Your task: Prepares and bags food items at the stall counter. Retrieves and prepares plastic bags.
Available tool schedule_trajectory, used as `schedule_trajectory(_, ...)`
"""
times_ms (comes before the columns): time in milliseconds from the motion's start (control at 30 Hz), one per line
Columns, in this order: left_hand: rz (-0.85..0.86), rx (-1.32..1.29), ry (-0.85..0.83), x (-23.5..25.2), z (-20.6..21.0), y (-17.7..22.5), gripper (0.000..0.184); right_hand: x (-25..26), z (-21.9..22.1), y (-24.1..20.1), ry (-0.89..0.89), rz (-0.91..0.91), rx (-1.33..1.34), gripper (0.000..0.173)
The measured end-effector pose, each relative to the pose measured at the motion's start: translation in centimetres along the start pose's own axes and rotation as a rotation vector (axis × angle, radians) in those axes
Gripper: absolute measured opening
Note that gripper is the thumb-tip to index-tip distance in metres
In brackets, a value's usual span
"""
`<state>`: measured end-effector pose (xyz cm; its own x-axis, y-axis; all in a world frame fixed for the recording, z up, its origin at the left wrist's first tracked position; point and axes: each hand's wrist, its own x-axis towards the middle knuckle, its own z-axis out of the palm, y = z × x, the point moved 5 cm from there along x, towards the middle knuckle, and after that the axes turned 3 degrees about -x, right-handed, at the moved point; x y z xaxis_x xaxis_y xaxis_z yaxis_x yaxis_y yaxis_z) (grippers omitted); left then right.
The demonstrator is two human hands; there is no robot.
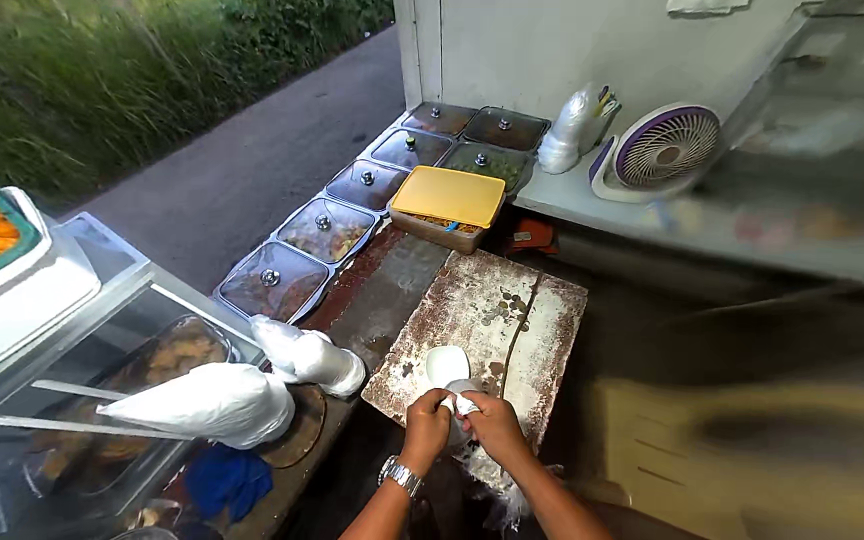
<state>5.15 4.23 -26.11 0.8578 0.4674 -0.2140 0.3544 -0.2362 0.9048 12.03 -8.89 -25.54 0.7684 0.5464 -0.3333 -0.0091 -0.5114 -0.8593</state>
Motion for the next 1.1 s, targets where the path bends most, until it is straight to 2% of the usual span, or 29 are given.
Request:
schedule_trajectory(100,-0.120,-0.088,0.031,0.6,1.7,-1.9,0.018,-0.1,1.1,1.9,0.115,-0.035,-0.067,0.033)
schedule_trajectory(233,-0.186,-0.191,0.076,0.9,3.1,-2.5,0.017,-0.2,2.0,3.0,0.279,-0.147,-0.101,0.058)
schedule_trajectory(333,-0.226,-0.248,0.072,0.9,3.4,-2.4,0.019,0.0,2.2,2.7,0.395,-0.235,-0.181,0.059)
schedule_trajectory(500,-0.254,-0.372,-0.003,0.8,3.3,-2.7,0.017,0.8,1.1,2.3,0.304,-0.178,-0.092,0.051)
schedule_trajectory(567,-0.260,-0.375,-0.085,0.7,3.2,-2.6,0.017,1.7,-0.2,2.5,0.258,-0.141,-0.016,0.048)
schedule_trajectory(700,-0.219,-0.371,-0.265,1.2,3.4,-2.5,0.020,3.6,-1.2,4.6,0.090,0.001,0.167,0.053)
schedule_trajectory(833,-0.254,-0.424,-0.208,1.8,3.2,-2.9,0.022,2.3,-1.7,4.2,0.121,-0.015,-0.012,0.025)
schedule_trajectory(933,-0.203,-0.300,-0.230,1.5,3.0,-2.4,0.024,0.6,-1.1,3.5,0.103,-0.036,-0.103,0.027)
schedule_trajectory(1100,-0.120,-0.068,-0.239,1.5,3.0,-1.6,0.026,1.4,-0.8,3.2,0.111,-0.031,-0.229,0.024)
